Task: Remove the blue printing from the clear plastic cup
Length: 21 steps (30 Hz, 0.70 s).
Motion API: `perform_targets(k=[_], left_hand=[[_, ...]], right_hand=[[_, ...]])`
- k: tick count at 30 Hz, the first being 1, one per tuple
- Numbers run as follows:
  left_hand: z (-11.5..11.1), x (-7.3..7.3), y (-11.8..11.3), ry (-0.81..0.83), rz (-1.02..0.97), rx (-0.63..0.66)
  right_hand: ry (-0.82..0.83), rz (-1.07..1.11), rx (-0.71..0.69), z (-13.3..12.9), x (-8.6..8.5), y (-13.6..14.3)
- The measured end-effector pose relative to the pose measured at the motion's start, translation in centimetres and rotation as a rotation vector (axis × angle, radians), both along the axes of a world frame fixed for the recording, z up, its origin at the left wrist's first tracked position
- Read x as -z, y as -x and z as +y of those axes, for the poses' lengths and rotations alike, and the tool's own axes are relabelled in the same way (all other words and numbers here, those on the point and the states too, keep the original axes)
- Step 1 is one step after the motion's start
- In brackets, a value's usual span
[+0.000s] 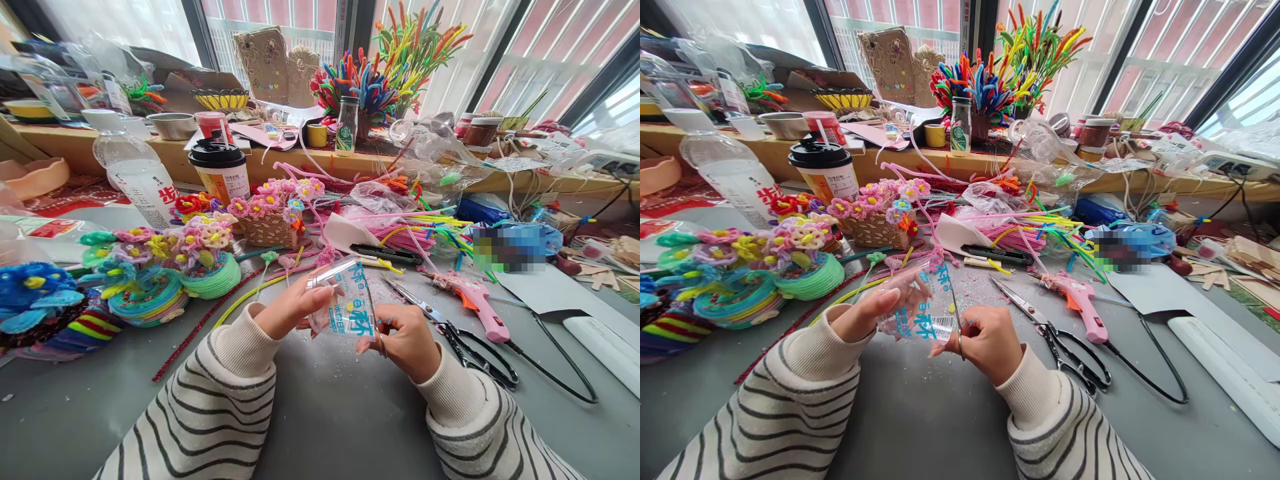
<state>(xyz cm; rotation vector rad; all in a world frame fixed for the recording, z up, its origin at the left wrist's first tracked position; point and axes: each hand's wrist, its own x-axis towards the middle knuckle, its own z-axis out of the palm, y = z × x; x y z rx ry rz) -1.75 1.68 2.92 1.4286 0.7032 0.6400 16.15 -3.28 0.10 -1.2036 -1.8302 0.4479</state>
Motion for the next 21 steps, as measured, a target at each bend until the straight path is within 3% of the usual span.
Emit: perform_targets(k=[7, 13, 21], left_hand=[[0.00, 0.10, 0.05, -0.045, -0.056, 0.086], [0.06, 0.22, 0.17, -0.012, -0.015, 0.081], [0.39, 0.68, 0.28, -0.016, -0.022, 0.078]], right_hand=[[0.127, 0.064, -0.026, -0.08, -0.08, -0.02], [0.200, 0.037, -0.072, -0.02, -0.01, -0.44], [0.006, 0.011, -0.044, 0.03, -0.03, -0.17]])
